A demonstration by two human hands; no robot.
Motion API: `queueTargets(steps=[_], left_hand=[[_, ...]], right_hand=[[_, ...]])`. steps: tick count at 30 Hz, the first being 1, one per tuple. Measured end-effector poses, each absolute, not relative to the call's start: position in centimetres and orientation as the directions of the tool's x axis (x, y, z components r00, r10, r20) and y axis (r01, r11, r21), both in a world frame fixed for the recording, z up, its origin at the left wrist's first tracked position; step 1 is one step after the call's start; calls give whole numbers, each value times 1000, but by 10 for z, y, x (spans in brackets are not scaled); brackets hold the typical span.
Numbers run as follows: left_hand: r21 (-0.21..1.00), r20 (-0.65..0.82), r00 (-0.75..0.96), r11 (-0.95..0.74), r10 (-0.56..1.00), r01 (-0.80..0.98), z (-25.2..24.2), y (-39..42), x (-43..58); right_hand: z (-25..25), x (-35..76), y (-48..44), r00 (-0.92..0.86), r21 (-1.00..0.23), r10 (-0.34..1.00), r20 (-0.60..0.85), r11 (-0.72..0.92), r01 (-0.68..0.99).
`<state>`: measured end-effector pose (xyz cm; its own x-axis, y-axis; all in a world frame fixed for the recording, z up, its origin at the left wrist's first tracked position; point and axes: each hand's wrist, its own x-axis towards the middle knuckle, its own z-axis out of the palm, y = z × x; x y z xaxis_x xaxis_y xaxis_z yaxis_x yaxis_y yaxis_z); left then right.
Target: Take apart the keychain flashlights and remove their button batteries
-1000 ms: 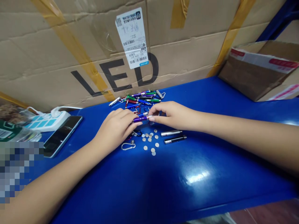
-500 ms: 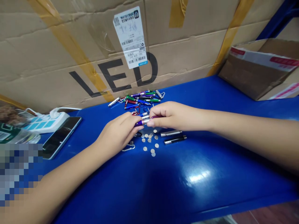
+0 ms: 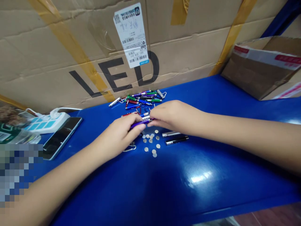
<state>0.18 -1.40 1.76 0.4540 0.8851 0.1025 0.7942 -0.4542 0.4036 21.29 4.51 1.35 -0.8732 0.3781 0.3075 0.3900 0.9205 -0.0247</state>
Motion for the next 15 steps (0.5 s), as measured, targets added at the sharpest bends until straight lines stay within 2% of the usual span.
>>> queueTargets(steps=[2, 3, 4, 5, 8, 10, 12, 15], left_hand=[[97, 271, 488, -528, 830, 844, 13, -15, 3], [14, 280, 524, -549, 804, 836, 11, -15, 3], [-5, 255, 557, -576, 790, 818, 11, -14, 3], [32, 214, 584, -603, 783, 797, 12, -12, 3], [312, 91, 614, -608, 784, 730, 17, -9, 1], [429, 34, 598, -552, 801, 715, 20, -8, 1], [432, 14, 587, -534, 810, 727, 21, -8, 2], [289, 23, 550, -532, 835, 795, 16, -8, 1]], right_hand=[[11, 211, 48, -867, -164, 408, 285, 912, 375], [10, 210, 48, -870, -175, 407, 278, 912, 370], [11, 210, 47, -876, -136, 395, 277, 918, 371], [12, 210, 46, -883, -58, 376, 280, 925, 376], [17, 212, 41, -919, 223, 286, 270, 910, 348], [18, 213, 39, -933, 303, 255, 254, 895, 327], [17, 214, 41, -927, 288, 285, 244, 891, 350], [10, 214, 48, -904, 168, 376, 201, 896, 410]])
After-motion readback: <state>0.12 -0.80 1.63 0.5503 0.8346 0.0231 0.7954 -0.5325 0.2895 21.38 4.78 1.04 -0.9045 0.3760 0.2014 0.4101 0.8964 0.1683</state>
